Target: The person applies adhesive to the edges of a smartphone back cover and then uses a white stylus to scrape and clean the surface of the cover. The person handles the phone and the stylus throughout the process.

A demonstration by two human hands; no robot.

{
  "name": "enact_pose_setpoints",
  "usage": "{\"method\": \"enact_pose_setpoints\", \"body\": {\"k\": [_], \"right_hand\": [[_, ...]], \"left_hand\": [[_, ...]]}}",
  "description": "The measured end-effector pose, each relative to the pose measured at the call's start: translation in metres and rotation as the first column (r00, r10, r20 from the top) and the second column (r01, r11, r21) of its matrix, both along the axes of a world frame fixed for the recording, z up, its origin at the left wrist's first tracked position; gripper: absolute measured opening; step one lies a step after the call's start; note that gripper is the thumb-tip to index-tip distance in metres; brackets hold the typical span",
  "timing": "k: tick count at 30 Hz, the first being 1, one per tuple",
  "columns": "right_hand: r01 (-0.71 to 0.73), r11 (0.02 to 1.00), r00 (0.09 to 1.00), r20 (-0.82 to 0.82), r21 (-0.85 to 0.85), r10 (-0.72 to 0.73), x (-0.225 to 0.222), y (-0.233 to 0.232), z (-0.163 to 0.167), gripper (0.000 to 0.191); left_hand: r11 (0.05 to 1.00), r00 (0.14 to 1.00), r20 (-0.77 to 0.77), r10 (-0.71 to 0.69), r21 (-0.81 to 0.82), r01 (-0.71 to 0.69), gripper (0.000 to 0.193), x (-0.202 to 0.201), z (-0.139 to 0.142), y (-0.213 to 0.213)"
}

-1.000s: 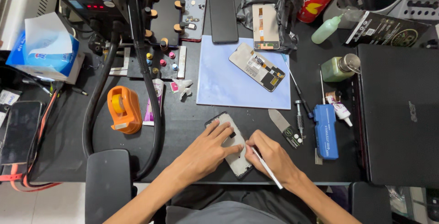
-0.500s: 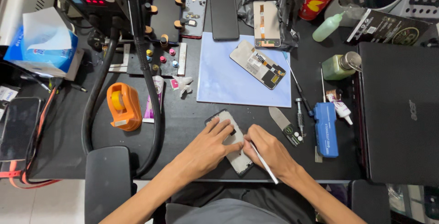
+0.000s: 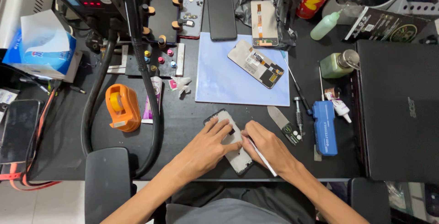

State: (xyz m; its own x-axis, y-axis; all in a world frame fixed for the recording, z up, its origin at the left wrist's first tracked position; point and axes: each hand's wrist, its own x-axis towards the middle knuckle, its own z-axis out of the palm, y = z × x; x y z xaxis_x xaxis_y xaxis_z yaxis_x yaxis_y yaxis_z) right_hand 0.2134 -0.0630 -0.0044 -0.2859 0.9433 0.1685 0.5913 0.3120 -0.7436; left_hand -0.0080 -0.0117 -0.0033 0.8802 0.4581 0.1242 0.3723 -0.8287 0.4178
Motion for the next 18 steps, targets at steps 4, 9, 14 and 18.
{"method": "enact_pose_setpoints", "body": {"k": [4, 9, 14, 18], "right_hand": [[0.004, 0.999, 1.000, -0.001, -0.033, -0.004, 0.0001, 0.0013, 0.0023, 0.015], [-0.037, 0.997, 0.999, 0.015, 0.061, 0.036, -0.0010, 0.0049, 0.0041, 0.014], [-0.029, 0.999, 0.999, 0.015, -0.030, 0.030, 0.0009, 0.0052, 0.0063, 0.014], [-0.054, 0.997, 0.998, 0.018, 0.046, 0.053, 0.0009, 0.0056, 0.0049, 0.013]], "left_hand": [[1.000, 0.999, 0.030, 0.015, 0.012, -0.015, 0.049, 0.0002, 0.0010, -0.0012], [1.000, 1.000, -0.009, 0.004, -0.006, -0.004, 0.051, 0.0005, 0.0022, -0.0009], [1.000, 1.000, 0.028, 0.002, 0.021, -0.003, 0.048, -0.0008, 0.0025, -0.0008], [1.000, 1.000, 0.028, 0.004, 0.006, -0.005, 0.049, 0.0008, 0.0009, 0.0000]]}}
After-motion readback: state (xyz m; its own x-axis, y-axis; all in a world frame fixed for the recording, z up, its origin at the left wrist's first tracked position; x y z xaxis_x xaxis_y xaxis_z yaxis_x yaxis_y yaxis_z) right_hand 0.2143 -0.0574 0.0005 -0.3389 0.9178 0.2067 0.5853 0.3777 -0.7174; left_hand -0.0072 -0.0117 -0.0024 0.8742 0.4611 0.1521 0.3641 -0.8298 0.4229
